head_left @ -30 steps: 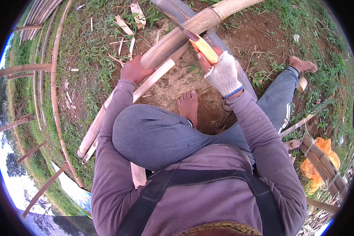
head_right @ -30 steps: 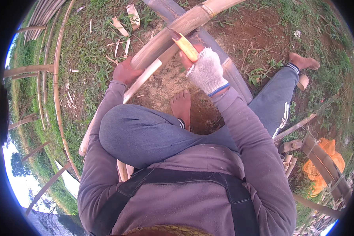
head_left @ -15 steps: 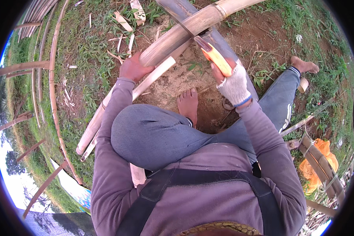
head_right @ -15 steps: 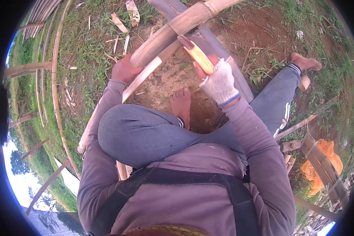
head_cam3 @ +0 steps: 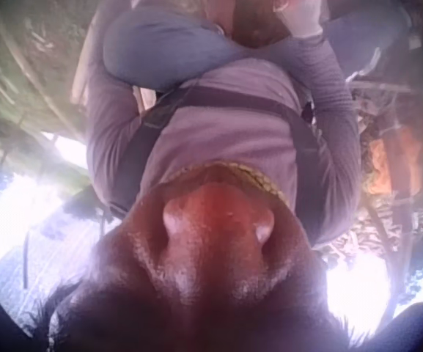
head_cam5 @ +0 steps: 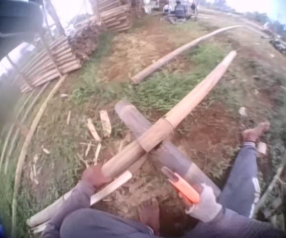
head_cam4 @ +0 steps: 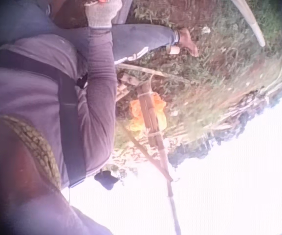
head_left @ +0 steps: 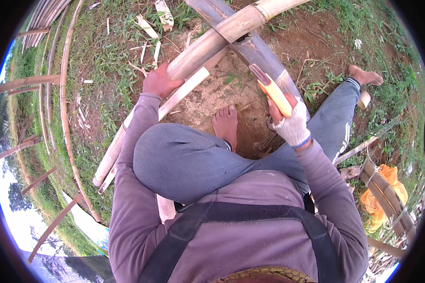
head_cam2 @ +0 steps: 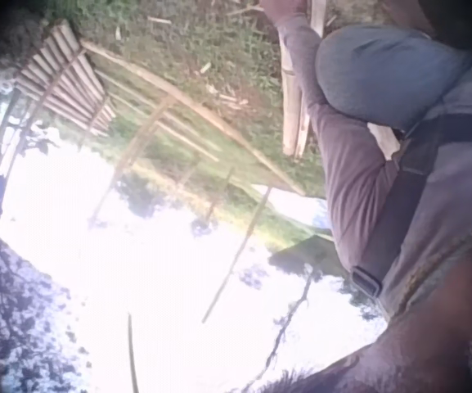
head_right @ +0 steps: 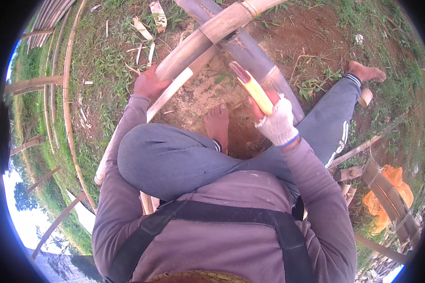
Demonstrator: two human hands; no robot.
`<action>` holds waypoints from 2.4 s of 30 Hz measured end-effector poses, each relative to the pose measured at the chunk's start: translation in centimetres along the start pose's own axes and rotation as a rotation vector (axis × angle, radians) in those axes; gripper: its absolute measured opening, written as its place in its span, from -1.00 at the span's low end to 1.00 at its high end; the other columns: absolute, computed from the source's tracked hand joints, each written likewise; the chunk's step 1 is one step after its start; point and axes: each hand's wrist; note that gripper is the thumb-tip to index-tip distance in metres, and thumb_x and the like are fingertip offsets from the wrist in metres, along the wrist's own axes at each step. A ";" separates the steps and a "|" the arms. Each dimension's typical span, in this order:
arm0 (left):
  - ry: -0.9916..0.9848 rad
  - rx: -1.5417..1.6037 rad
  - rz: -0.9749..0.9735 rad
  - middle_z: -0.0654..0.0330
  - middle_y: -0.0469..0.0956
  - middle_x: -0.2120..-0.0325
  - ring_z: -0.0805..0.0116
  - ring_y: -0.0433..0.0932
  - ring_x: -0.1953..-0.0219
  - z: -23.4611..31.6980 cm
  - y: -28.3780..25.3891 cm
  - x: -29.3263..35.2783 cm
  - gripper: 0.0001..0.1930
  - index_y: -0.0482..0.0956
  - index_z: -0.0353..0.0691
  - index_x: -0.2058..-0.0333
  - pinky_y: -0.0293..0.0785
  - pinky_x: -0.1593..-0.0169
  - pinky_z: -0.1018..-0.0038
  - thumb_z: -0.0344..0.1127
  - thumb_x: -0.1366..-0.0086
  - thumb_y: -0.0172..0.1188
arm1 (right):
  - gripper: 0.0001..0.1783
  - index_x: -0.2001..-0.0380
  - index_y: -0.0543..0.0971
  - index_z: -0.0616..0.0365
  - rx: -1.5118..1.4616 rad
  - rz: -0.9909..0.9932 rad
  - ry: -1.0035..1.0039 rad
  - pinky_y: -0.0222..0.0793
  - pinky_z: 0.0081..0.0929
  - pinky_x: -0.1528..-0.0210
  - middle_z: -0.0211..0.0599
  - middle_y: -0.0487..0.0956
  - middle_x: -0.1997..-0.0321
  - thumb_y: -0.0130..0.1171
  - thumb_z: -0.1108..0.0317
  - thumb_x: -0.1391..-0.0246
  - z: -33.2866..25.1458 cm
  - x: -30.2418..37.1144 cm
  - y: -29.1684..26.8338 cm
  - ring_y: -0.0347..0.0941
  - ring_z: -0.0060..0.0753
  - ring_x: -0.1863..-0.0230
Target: The person sits on the ground and uses a hand saw to cut long bamboo poles into shorter sections. They position each pole on a wooden support, saw through it, and then move the cut pieces aside.
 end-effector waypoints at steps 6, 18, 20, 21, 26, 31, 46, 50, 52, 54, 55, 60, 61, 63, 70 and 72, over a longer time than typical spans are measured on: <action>0.049 0.012 0.011 -0.26 0.73 -0.05 -0.18 0.74 -0.10 -3.1 1.5 -1.4 0.11 0.50 -0.29 -0.37 0.64 -0.22 0.09 0.41 0.01 0.47 | -0.71 0.26 0.66 0.17 -0.061 0.025 0.231 0.49 -0.09 0.38 -0.05 0.62 0.42 0.43 0.15 -0.30 -2.5 -7.2 3.6 0.62 0.08 0.41; 0.057 0.049 0.042 -0.25 0.74 -0.02 -0.18 0.75 -0.08 -1.6 1.5 -1.6 0.10 0.51 -0.32 -0.36 0.65 -0.21 0.12 0.36 0.03 0.51 | -0.64 0.21 0.69 0.18 -0.057 0.008 0.232 0.60 -0.13 0.31 -0.04 0.70 0.39 0.37 0.05 -0.34 -0.2 -9.7 6.0 0.69 0.10 0.37; 0.042 0.063 0.035 -0.26 0.74 -0.04 -0.18 0.74 -0.10 -2.4 1.1 -1.8 0.11 0.50 -0.31 -0.37 0.64 -0.23 0.12 0.37 0.03 0.50 | -0.61 0.24 0.69 0.15 -0.016 0.031 0.231 0.58 -0.06 0.31 -0.03 0.69 0.41 0.35 -0.01 -0.35 -0.6 -11.4 7.4 0.67 0.15 0.38; 0.035 0.050 0.021 -0.26 0.74 -0.04 -0.18 0.74 -0.11 -2.2 1.0 -1.5 0.11 0.50 -0.31 -0.37 0.64 -0.23 0.12 0.37 0.03 0.50 | -0.64 0.25 0.69 0.13 -0.016 0.056 0.228 0.57 -0.07 0.32 -0.04 0.68 0.42 0.36 0.02 -0.34 -0.4 -10.9 7.5 0.66 0.15 0.39; 0.000 0.051 0.036 -0.26 0.74 -0.04 -0.15 0.75 -0.11 -2.5 1.3 0.0 0.07 0.52 -0.33 -0.36 0.63 -0.23 0.14 0.31 0.01 0.54 | -0.84 0.21 0.69 0.19 -0.017 -0.050 0.075 0.48 -0.17 0.40 -0.19 0.60 0.38 0.49 0.42 -0.19 -3.1 3.7 -4.7 0.62 -0.05 0.46; 0.012 0.048 0.053 -0.27 0.75 0.03 -0.21 0.76 -0.04 -1.6 0.9 -0.4 0.04 0.56 -0.31 -0.29 0.65 -0.17 0.09 0.34 0.02 0.52 | -0.83 0.19 0.70 0.20 -0.084 -0.051 0.204 0.52 -0.19 0.39 -0.18 0.62 0.39 0.47 0.43 -0.19 -1.2 3.9 -2.6 0.64 -0.04 0.43; -0.010 0.073 0.032 -0.21 0.75 -0.03 -0.14 0.75 -0.08 -1.7 0.3 -0.2 -0.01 0.57 -0.30 -0.30 0.63 -0.20 0.11 0.25 0.00 0.57 | -0.83 0.18 0.70 0.21 -0.113 -0.063 0.253 0.51 -0.26 0.37 -0.21 0.65 0.41 0.47 0.43 -0.20 -2.6 6.1 -4.9 0.66 -0.11 0.43; 0.042 0.047 0.060 -0.21 0.75 -0.03 -0.15 0.75 -0.08 -0.4 0.6 -1.2 -0.01 0.58 -0.31 -0.29 0.63 -0.19 0.11 0.27 0.00 0.56 | -0.77 0.27 0.62 0.15 -0.014 -0.036 0.276 0.43 -0.11 0.39 -0.09 0.62 0.42 0.46 0.28 -0.27 1.3 -5.2 4.5 0.59 0.05 0.42; 0.039 0.042 0.058 -0.21 0.75 -0.01 -0.16 0.76 -0.07 -1.3 1.5 -0.1 -0.01 0.58 -0.29 -0.28 0.64 -0.18 0.10 0.29 0.00 0.55 | -0.75 0.25 0.63 0.17 -0.098 -0.001 0.256 0.43 -0.11 0.39 -0.05 0.63 0.43 0.46 0.24 -0.29 0.5 -6.4 5.1 0.60 0.07 0.43; 0.034 0.050 0.097 -0.21 0.76 0.03 -0.18 0.77 -0.04 -1.6 1.3 -0.2 -0.02 0.59 -0.25 -0.28 0.65 -0.16 0.09 0.32 0.00 0.53 | -0.73 0.24 0.64 0.15 -0.097 0.004 0.253 0.47 -0.11 0.38 -0.04 0.65 0.41 0.44 0.19 -0.28 0.0 -6.1 4.2 0.62 0.08 0.41; 0.031 0.054 0.117 -0.21 0.77 0.05 -0.19 0.77 -0.03 -1.9 0.8 -0.6 -0.02 0.59 -0.24 -0.28 0.66 -0.15 0.08 0.33 0.00 0.53 | -0.72 0.24 0.65 0.13 -0.088 0.017 0.271 0.50 -0.10 0.37 -0.03 0.65 0.41 0.43 0.14 -0.28 -1.0 -4.5 2.8 0.65 0.10 0.39; -0.041 0.079 0.084 -0.22 0.77 0.06 -0.20 0.77 -0.02 -0.8 0.0 1.2 -0.03 0.60 -0.21 -0.26 0.67 -0.14 0.06 0.33 0.02 0.54 | -0.78 0.15 0.68 0.14 -0.093 -0.034 0.232 0.49 -0.12 0.39 -0.16 0.60 0.41 0.49 0.35 -0.19 -2.6 3.8 -4.2 0.61 0.03 0.44; -0.028 0.075 0.103 -0.22 0.77 0.06 -0.20 0.77 -0.01 -0.9 0.3 0.8 -0.03 0.60 -0.21 -0.25 0.67 -0.13 0.06 0.33 0.02 0.54 | -0.78 0.14 0.68 0.13 -0.120 -0.009 0.221 0.49 -0.13 0.40 -0.18 0.58 0.41 0.49 0.37 -0.19 -1.6 4.2 -3.1 0.60 0.01 0.45; 0.014 0.060 0.121 -0.22 0.77 0.07 -0.20 0.78 0.00 -1.2 1.0 0.1 -0.04 0.60 -0.23 -0.25 0.67 -0.12 0.06 0.33 0.02 0.54 | -0.84 0.21 0.64 0.12 0.210 -0.037 -0.184 0.47 -0.14 0.42 -0.22 0.55 0.44 0.45 0.38 -0.22 -0.1 0.7 -0.5 0.57 -0.02 0.48; 0.054 0.076 0.110 -0.20 0.77 0.03 -0.20 0.77 -0.02 -3.1 1.5 -0.9 -0.03 0.60 -0.24 -0.25 0.66 -0.13 0.07 0.33 0.01 0.55 | -0.69 0.38 0.59 0.13 -0.004 0.014 0.244 0.43 -0.08 0.43 -0.06 0.59 0.49 0.41 0.16 -0.31 -2.4 -5.3 2.4 0.60 0.12 0.46; 0.029 0.094 0.093 -0.23 0.76 0.00 -0.20 0.77 -0.03 -2.6 1.4 -0.4 0.00 0.58 -0.26 -0.30 0.66 -0.14 0.08 0.31 0.01 0.56 | -0.83 0.28 0.63 0.20 -0.076 -0.032 0.281 0.44 -0.17 0.43 -0.17 0.54 0.49 0.45 0.39 -0.22 -3.8 0.5 -2.7 0.58 0.03 0.47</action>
Point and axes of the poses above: each hand's wrist, its own x-axis away from the middle knuckle, its own y-axis out of the palm, z = x × y
